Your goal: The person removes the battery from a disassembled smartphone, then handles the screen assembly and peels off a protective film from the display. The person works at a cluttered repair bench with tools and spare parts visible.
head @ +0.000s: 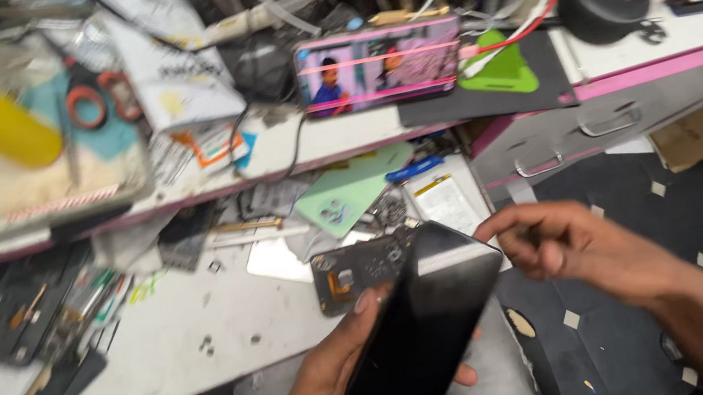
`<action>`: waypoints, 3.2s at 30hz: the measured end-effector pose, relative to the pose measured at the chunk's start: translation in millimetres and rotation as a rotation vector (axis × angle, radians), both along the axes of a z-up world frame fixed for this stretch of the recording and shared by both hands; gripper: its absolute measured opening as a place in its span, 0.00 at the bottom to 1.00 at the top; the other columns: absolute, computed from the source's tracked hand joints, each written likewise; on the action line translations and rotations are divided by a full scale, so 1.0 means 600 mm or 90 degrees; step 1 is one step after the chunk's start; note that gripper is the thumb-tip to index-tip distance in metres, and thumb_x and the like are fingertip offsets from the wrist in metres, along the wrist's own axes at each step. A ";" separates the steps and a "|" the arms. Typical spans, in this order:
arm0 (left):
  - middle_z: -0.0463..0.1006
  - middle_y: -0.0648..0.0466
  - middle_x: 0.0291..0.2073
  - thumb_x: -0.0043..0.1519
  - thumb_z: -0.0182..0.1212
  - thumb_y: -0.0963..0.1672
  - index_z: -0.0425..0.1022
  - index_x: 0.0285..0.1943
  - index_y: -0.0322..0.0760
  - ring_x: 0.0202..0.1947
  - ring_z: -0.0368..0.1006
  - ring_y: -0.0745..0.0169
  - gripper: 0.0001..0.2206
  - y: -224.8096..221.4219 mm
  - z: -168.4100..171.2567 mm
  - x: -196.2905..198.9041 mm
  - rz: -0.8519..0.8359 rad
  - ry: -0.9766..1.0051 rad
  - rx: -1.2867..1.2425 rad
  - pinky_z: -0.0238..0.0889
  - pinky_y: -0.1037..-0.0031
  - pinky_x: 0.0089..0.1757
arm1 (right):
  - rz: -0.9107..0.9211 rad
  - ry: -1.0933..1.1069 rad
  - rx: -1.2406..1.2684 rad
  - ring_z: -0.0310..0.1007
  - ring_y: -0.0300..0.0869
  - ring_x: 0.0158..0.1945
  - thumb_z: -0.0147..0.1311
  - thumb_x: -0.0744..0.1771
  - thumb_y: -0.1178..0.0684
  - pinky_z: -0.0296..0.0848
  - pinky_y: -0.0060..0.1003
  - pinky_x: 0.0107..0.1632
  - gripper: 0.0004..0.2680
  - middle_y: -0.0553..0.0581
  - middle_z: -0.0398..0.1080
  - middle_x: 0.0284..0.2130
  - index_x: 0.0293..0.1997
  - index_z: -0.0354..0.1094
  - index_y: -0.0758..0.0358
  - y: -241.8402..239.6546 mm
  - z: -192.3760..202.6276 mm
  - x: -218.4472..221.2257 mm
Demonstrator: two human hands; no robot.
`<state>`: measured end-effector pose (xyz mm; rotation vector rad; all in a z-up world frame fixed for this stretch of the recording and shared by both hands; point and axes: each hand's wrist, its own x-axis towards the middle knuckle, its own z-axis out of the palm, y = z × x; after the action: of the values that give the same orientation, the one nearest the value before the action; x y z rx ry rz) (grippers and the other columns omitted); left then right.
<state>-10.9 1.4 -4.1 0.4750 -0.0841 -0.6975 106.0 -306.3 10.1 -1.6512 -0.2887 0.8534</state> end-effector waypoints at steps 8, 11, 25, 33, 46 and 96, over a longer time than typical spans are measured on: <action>0.72 0.33 0.57 0.70 0.41 0.61 0.59 0.73 0.32 0.51 0.77 0.45 0.34 0.029 0.004 -0.022 -0.004 0.019 0.090 0.77 0.59 0.45 | -0.005 0.126 -0.093 0.77 0.41 0.38 0.63 0.63 0.55 0.76 0.38 0.43 0.12 0.62 0.83 0.35 0.47 0.76 0.75 0.057 -0.020 -0.023; 0.74 0.36 0.53 0.67 0.44 0.60 0.62 0.66 0.33 0.49 0.79 0.48 0.32 0.039 0.003 -0.013 0.063 0.106 0.129 0.79 0.56 0.42 | -0.103 0.174 -0.125 0.73 0.42 0.35 0.61 0.63 0.58 0.71 0.40 0.38 0.11 0.62 0.79 0.31 0.47 0.75 0.74 0.062 -0.016 -0.008; 0.77 0.42 0.53 0.59 0.68 0.41 0.63 0.68 0.21 0.46 0.79 0.63 0.29 0.039 -0.024 0.015 0.424 -0.127 0.366 0.78 0.75 0.42 | -0.089 0.331 0.176 0.66 0.42 0.33 0.62 0.71 0.62 0.69 0.39 0.38 0.08 0.59 0.69 0.32 0.45 0.65 0.76 0.022 -0.110 -0.014; 0.79 0.45 0.49 0.63 0.65 0.40 0.67 0.67 0.21 0.37 0.78 0.71 0.24 0.036 -0.009 0.022 0.440 -0.167 0.378 0.75 0.81 0.32 | -0.155 0.317 -0.029 0.74 0.39 0.40 0.63 0.58 0.63 0.73 0.35 0.43 0.24 0.57 0.76 0.40 0.60 0.66 0.69 0.068 -0.065 -0.052; 0.86 0.50 0.38 0.72 0.48 0.51 0.81 0.57 0.26 0.37 0.79 0.72 0.23 0.023 0.003 0.029 0.485 -0.160 0.477 0.74 0.80 0.40 | -0.150 0.197 -0.073 0.62 0.41 0.66 0.69 0.59 0.62 0.58 0.43 0.66 0.32 0.55 0.67 0.62 0.70 0.57 0.65 0.117 -0.045 -0.148; 0.73 0.41 0.50 0.68 0.25 0.67 0.60 0.73 0.25 0.50 0.71 0.53 0.46 0.008 0.051 -0.056 0.070 0.023 -0.155 0.63 0.64 0.56 | -0.188 -0.393 -0.043 0.86 0.49 0.45 0.55 0.68 0.61 0.84 0.43 0.45 0.08 0.66 0.77 0.39 0.52 0.66 0.65 0.085 0.100 -0.131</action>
<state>-44.7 6.3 26.4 0.2311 -0.1060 -0.5786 27.4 -255.3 70.3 -1.9336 -0.4277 0.1170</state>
